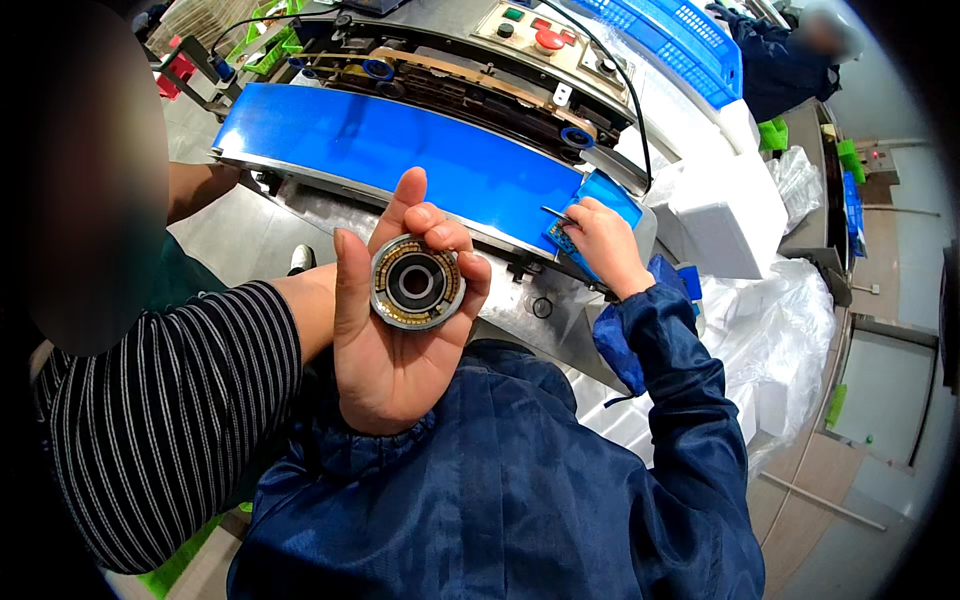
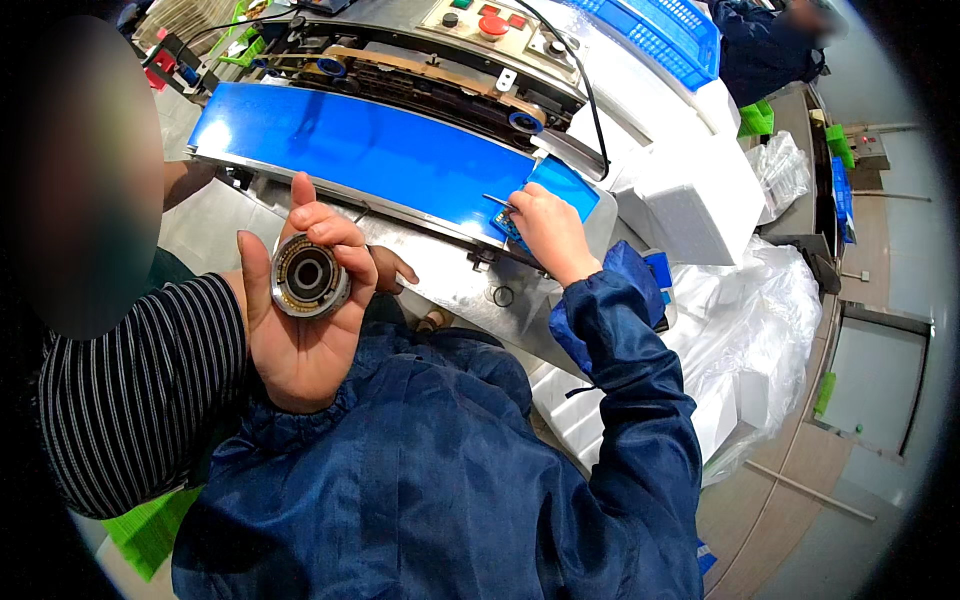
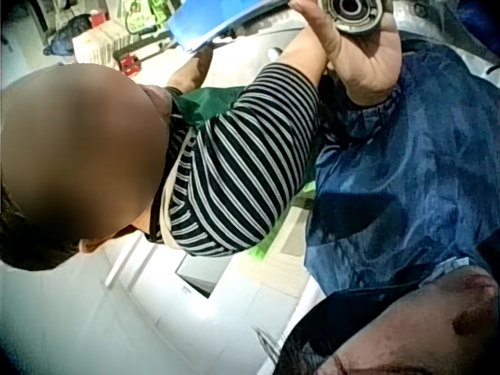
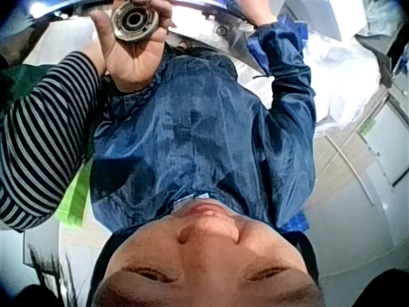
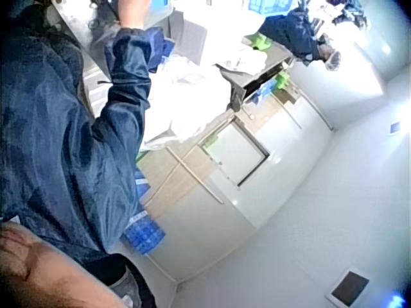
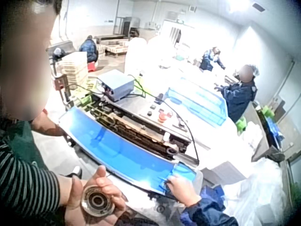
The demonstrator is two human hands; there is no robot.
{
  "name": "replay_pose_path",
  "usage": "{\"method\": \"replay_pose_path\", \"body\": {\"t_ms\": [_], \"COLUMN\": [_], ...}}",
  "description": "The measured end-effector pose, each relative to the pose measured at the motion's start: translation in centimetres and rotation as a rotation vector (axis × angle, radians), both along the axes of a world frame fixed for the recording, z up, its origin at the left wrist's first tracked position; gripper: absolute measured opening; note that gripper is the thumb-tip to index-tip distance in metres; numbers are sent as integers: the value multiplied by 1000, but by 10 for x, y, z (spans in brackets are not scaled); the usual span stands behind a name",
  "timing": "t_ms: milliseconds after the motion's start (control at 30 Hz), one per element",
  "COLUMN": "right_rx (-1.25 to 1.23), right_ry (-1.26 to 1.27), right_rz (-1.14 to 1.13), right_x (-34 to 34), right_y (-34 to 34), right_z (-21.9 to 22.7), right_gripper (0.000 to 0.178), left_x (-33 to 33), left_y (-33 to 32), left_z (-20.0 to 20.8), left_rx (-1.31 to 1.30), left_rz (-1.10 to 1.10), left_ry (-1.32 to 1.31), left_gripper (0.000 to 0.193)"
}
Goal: The person cleans a small circular mechanical component by hand using a thin metal tool to remove debris and then uses a blue cloth to wipe the surface.
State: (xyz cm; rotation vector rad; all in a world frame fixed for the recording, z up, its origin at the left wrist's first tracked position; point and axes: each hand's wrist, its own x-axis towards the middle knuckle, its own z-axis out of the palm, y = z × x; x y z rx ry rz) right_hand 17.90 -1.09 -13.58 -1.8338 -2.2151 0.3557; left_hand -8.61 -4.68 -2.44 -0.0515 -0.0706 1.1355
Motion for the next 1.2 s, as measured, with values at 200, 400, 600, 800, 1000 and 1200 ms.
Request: {"method": "replay_pose_path", "body": {"t_ms": [200, 400, 600, 800, 1000, 1200], "right_rx": [-36, -94, -96, -50, -163, -181], "right_ry": [-87, -121, -114, 230, 365, 369], "right_rz": [108, 186, 219, 78, -64, -52], "right_x": [4, 6, 7, 20, 13, 13], "right_y": [8, 14, 16, 18, 12, 10], "right_z": [3, 6, 6, 3, 10, 3], "right_gripper": [11, 13, 13, 13, 13, 13], "left_x": [0, 1, 0, -1, -1, -1], "left_y": [-1, 1, 0, 1, 1, 2], "left_z": [-1, -1, -1, -1, -1, 0], "left_rx": [7, 12, 2, 3, 12, 5], "left_rz": [12, 12, 11, 7, 1, -12], "left_ry": [12, 22, 19, 20, 17, 12], "left_gripper": [57, 57, 56, 55, 55, 55]}}
